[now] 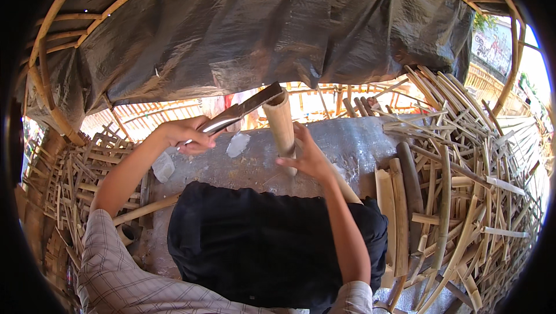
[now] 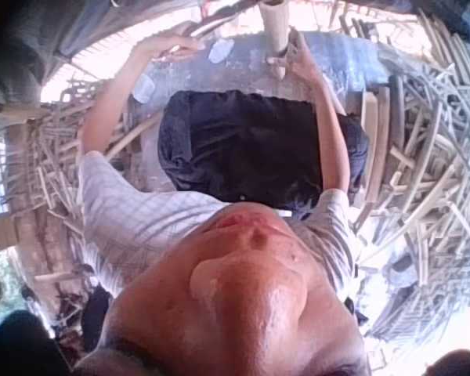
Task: The person carves a section of bamboo using a knife, stripping away long thin pieces from the end and side of the stalk while holding it by hand.
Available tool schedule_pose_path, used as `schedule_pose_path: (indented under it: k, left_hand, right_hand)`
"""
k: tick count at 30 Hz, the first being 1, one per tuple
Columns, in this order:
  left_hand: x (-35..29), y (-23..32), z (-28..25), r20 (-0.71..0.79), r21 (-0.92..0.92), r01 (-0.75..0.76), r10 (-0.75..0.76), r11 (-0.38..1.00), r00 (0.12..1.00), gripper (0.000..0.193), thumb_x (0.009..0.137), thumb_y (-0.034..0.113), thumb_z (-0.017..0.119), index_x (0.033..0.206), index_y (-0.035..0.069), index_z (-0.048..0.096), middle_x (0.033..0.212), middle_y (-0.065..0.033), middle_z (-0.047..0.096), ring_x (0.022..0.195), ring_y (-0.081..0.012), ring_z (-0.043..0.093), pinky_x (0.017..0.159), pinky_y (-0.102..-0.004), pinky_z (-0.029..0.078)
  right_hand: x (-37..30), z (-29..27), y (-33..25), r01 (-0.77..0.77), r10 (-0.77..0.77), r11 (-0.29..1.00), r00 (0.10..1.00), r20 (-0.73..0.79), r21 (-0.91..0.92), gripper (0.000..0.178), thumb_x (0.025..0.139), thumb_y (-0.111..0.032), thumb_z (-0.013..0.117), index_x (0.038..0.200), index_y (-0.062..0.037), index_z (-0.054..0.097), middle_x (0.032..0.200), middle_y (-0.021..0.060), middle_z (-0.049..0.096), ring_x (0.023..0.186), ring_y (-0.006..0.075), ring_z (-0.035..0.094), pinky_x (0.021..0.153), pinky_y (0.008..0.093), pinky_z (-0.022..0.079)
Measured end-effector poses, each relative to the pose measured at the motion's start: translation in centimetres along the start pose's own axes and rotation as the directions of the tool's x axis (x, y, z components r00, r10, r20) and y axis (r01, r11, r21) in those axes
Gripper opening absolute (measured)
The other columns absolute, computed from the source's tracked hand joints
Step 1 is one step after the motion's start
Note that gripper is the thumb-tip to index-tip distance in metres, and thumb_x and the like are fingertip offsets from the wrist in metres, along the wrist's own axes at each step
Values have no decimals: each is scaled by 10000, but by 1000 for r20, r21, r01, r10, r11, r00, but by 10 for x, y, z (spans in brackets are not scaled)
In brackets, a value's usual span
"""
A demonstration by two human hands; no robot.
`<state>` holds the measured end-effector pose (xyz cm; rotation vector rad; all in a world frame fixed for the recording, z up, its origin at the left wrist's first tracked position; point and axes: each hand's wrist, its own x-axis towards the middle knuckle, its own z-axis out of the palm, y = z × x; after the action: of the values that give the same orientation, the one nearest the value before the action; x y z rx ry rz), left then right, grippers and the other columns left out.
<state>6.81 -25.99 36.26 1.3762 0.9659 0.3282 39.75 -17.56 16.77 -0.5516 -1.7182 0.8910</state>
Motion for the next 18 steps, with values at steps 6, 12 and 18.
schedule_pose_path:
  k: [6,12,18]
  left_hand:
    - [10,21,53,65,-192,-34,47,981,997,288,928,211,716,852,34,501,767,-61,458,557,-61,446,314,-195,333]
    - [-7,44,81,-92,-253,-192,174,948,980,367,1084,270,560,1299,-9,457,854,-49,443,574,-62,445,310,-192,409]
    - [-11,50,87,-247,161,-217,253,963,936,494,1022,347,680,1286,-58,578,732,-11,531,491,-57,487,384,-215,437]
  right_hand:
    - [21,24,-3,-134,135,991,990,-36,13,669,784,-142,898,1341,28,568,1061,182,706,1005,252,659,902,393,510]
    - [28,45,-17,-96,68,991,965,-253,-97,549,782,-124,888,1203,34,572,984,192,707,884,285,670,824,393,529]
    - [31,28,-12,-141,137,990,939,-315,11,533,793,-71,860,1243,14,588,1054,134,711,953,211,657,891,367,522]
